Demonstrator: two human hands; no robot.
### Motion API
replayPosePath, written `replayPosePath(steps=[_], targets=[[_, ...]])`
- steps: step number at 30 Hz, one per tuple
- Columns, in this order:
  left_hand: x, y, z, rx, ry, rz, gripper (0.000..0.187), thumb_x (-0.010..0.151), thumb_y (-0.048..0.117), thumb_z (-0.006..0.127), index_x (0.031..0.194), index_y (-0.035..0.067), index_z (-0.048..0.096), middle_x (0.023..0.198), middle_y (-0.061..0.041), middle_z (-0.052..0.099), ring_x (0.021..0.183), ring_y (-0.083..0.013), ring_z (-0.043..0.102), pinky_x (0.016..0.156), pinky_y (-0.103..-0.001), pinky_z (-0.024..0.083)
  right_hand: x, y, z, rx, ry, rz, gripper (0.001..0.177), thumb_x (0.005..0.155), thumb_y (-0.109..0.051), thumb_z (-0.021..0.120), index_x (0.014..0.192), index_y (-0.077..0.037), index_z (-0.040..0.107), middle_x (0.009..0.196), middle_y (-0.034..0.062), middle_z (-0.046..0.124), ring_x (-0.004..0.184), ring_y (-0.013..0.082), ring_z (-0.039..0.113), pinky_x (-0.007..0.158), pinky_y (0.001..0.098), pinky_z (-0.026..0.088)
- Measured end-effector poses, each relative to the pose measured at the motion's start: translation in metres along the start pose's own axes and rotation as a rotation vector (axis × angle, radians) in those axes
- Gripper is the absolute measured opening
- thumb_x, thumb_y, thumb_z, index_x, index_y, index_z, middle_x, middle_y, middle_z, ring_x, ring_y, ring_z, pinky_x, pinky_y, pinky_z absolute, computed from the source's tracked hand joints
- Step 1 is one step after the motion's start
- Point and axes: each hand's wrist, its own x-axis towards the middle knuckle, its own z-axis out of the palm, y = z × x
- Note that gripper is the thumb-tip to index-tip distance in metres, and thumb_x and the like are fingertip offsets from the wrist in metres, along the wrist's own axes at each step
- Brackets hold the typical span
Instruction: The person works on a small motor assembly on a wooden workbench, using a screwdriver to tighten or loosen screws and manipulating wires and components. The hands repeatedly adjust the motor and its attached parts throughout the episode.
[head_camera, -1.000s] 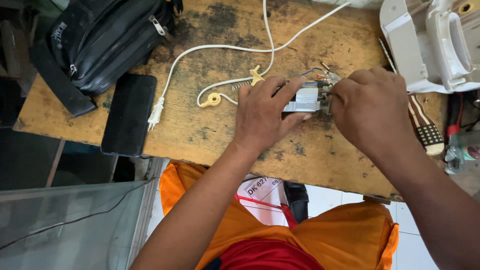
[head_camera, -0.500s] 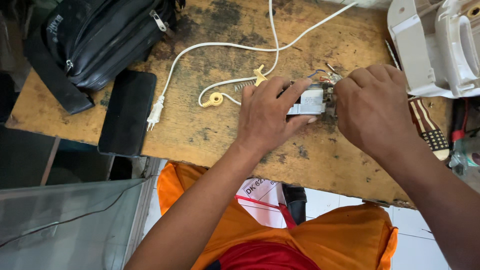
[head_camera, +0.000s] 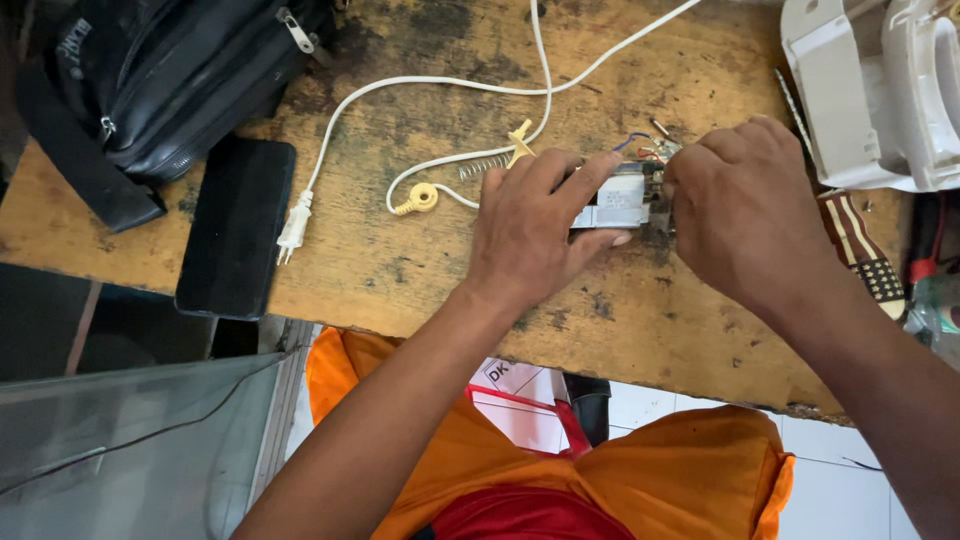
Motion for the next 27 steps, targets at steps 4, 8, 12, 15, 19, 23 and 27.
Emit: replayPosePath(steps=[4, 8, 12, 15, 19, 23, 27], targets=[[0.000, 0.000, 0.000, -0.014, -0.001, 0.001, 0.073, 0.080, 0.058, 0.088, 0.137, 0.027, 0.055, 0.118, 0.000, 0.062, 0.100, -0.0237, 0.061, 0.078, -0.041, 0.038, 0.002, 0.002, 0.002, 0.036, -0.015, -0.001, 0.016, 0.098, -0.007, 0.062, 0.085, -0.008, 0.071, 0.074, 0.0107, 0.068, 0.067, 0.0350, 0.057, 0.078, 0.0439, 0.042], [0.000, 0.003, -0.003, 0.010, -0.011, -0.005, 0.072, 0.081, 0.057, 0.087, 0.138, 0.027, 0.054, 0.117, 0.000, 0.062, 0.099, -0.0241, 0.061, 0.080, -0.042, 0.040, 0.000, -0.001, -0.005, 0.007, -0.002, 0.024, 0.016, 0.100, -0.010, 0.064, 0.088, -0.009, 0.075, 0.076, 0.0084, 0.070, 0.068, 0.0326, 0.060, 0.079, 0.0431, 0.043], [-0.002, 0.001, -0.002, -0.058, -0.001, -0.026, 0.069, 0.082, 0.053, 0.087, 0.138, 0.029, 0.056, 0.117, 0.001, 0.060, 0.102, -0.0227, 0.062, 0.083, -0.044, 0.040, -0.001, 0.004, -0.005, 0.026, 0.020, 0.012, 0.012, 0.099, -0.015, 0.066, 0.091, -0.012, 0.074, 0.083, 0.0059, 0.073, 0.077, 0.0298, 0.067, 0.087, 0.0430, 0.047], [-0.001, 0.001, -0.003, -0.019, 0.002, -0.025, 0.072, 0.081, 0.056, 0.086, 0.140, 0.030, 0.055, 0.115, -0.001, 0.060, 0.098, -0.0248, 0.060, 0.079, -0.042, 0.038, 0.000, 0.008, -0.004, 0.132, -0.029, 0.074, 0.013, 0.094, -0.020, 0.065, 0.095, -0.011, 0.073, 0.088, 0.0115, 0.072, 0.086, 0.0372, 0.067, 0.083, 0.0500, 0.046], [-0.002, 0.002, -0.002, -0.022, 0.028, -0.014, 0.066, 0.082, 0.059, 0.080, 0.136, 0.027, 0.057, 0.114, -0.002, 0.062, 0.098, -0.0269, 0.061, 0.078, -0.045, 0.039, -0.003, 0.007, -0.001, 0.140, -0.025, 0.096, 0.015, 0.094, -0.017, 0.062, 0.094, -0.012, 0.075, 0.085, 0.0097, 0.072, 0.082, 0.0350, 0.066, 0.083, 0.0487, 0.046], [-0.001, 0.003, -0.001, -0.034, 0.028, -0.024, 0.066, 0.082, 0.058, 0.079, 0.137, 0.028, 0.059, 0.114, 0.000, 0.061, 0.099, -0.0251, 0.061, 0.081, -0.045, 0.040, -0.003, 0.006, -0.002, 0.214, -0.006, 0.134, 0.014, 0.094, -0.020, 0.066, 0.097, -0.008, 0.074, 0.085, 0.0136, 0.071, 0.081, 0.0388, 0.065, 0.076, 0.0524, 0.048], [-0.002, 0.002, 0.000, -0.038, 0.022, -0.033, 0.066, 0.084, 0.060, 0.075, 0.139, 0.028, 0.059, 0.115, -0.002, 0.062, 0.100, -0.0268, 0.062, 0.082, -0.046, 0.040, -0.002, 0.009, 0.002, 0.264, -0.047, 0.186, 0.016, 0.093, -0.021, 0.066, 0.100, -0.009, 0.075, 0.087, 0.0139, 0.072, 0.083, 0.0380, 0.066, 0.074, 0.0521, 0.049]])
